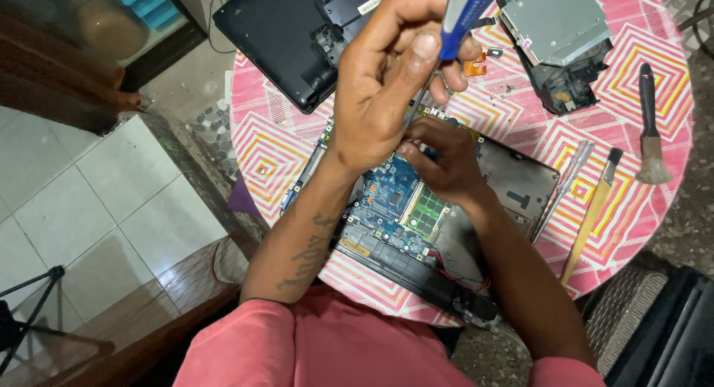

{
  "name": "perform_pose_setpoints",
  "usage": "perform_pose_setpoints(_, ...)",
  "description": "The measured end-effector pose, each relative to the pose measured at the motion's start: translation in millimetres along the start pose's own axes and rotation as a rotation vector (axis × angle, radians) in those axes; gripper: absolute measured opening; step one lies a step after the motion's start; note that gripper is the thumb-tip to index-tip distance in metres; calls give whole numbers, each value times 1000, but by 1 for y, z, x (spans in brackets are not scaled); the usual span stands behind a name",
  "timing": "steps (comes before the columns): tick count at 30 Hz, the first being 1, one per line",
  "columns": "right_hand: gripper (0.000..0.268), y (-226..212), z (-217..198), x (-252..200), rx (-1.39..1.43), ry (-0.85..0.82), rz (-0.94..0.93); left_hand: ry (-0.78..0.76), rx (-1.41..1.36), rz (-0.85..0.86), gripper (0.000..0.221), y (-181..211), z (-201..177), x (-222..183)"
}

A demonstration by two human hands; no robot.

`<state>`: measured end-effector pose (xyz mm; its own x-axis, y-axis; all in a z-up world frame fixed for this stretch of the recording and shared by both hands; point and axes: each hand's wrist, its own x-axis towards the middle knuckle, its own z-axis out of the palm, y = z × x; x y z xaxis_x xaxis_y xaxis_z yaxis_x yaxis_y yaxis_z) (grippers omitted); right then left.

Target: Disassembling a laptop to access and manipulate internal components like the motherboard and ribbon cables using a screwdriver.

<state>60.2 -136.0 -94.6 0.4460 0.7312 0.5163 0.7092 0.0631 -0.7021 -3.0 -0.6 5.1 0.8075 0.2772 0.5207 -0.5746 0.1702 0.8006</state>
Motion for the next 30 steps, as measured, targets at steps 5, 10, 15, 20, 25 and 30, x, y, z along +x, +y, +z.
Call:
perform_pose_setpoints(5,25,-1,0,-1,36,23,28,48,23,-56,33,3,5,-1)
perform_pose_setpoints(10,29,1,-3,-1,178,-47,83,45,22,63,32,-10,-2,0)
perform_pose_setpoints(15,18,-2,-1,1,146,-49,32,40,47,-2,43,-2,-7,-1)
perform_pose_setpoints(20,11,-6,-2,1,80,-4,43,56,30,-4,33,0,-6,-3)
perform_pose_setpoints(25,20,-5,-2,0,70,-13,59,89,84,6,37,0,-6,-3)
perform_pose_setpoints(30,24,2,-1,-1,54,-34,64,75,46,-23,41,3,-7,-5)
